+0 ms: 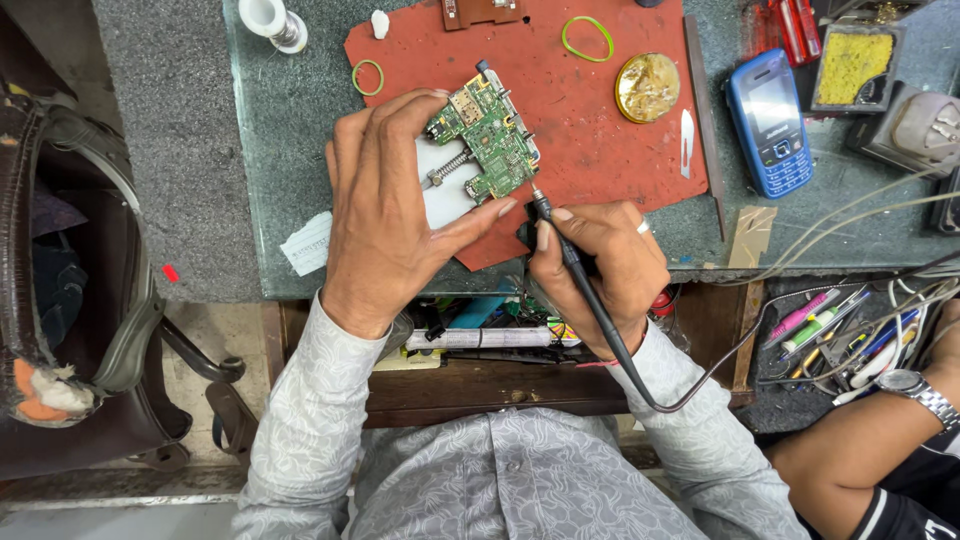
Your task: The person solders a green circuit board clamped on a work mat, holding the board steady with one hand while applying a soldering iron to its contacts. They reposition and turn the board several times to solder different edges and components.
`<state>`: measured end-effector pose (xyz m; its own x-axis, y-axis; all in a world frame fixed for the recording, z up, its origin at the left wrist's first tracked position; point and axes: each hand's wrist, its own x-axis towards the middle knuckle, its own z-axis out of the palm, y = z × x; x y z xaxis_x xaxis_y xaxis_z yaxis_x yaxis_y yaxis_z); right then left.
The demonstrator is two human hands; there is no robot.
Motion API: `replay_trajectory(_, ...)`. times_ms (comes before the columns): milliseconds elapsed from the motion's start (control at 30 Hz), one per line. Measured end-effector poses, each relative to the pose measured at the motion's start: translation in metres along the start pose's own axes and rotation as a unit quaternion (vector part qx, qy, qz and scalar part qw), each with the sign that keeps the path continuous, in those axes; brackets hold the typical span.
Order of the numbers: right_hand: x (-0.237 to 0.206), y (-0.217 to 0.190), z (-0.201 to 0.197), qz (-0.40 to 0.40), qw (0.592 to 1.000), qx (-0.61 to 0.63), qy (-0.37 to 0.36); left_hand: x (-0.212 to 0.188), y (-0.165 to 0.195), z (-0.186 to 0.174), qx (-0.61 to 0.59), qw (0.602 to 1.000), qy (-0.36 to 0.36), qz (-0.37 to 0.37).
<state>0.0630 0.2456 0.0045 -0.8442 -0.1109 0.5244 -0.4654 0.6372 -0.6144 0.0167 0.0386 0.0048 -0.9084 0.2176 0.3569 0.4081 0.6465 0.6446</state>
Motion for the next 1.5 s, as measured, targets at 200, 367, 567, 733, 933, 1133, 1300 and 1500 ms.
replay_trajectory(200,0.003,0.015,-0.022,-0.021,0.992,-0.087,0.091,0.001,0.007,-0.005,0.012,1.0,0.0,0.008)
replay_trajectory(367,0.008,0.038,-0.04,0.173,0.977,0.025,0.123,-0.001,0.011,-0.006,0.034,0.999,-0.011,0.028)
replay_trajectory(567,0.011,0.039,-0.039,0.187,0.977,0.049,0.095,-0.003,0.009,-0.005,0.029,0.998,-0.018,0.043)
replay_trajectory(733,0.015,0.032,-0.039,0.161,0.984,0.009,0.074,-0.003,0.008,-0.003,0.036,0.998,-0.018,0.04)
replay_trajectory(933,0.019,0.024,-0.043,0.089,0.994,-0.041,0.047,-0.005,0.009,-0.005,0.037,0.998,-0.021,0.044)
replay_trajectory(1133,0.02,0.022,-0.044,0.051,0.997,-0.056,0.033,-0.004,0.01,-0.006,0.035,0.998,-0.019,0.049)
replay_trajectory(1300,0.019,0.021,-0.045,0.08,0.996,-0.021,0.03,-0.005,0.011,-0.006,0.036,0.998,-0.02,0.048)
replay_trajectory(1500,0.02,0.021,-0.046,0.119,0.992,0.004,0.041,-0.004,0.012,-0.006,0.041,0.998,-0.021,0.045)
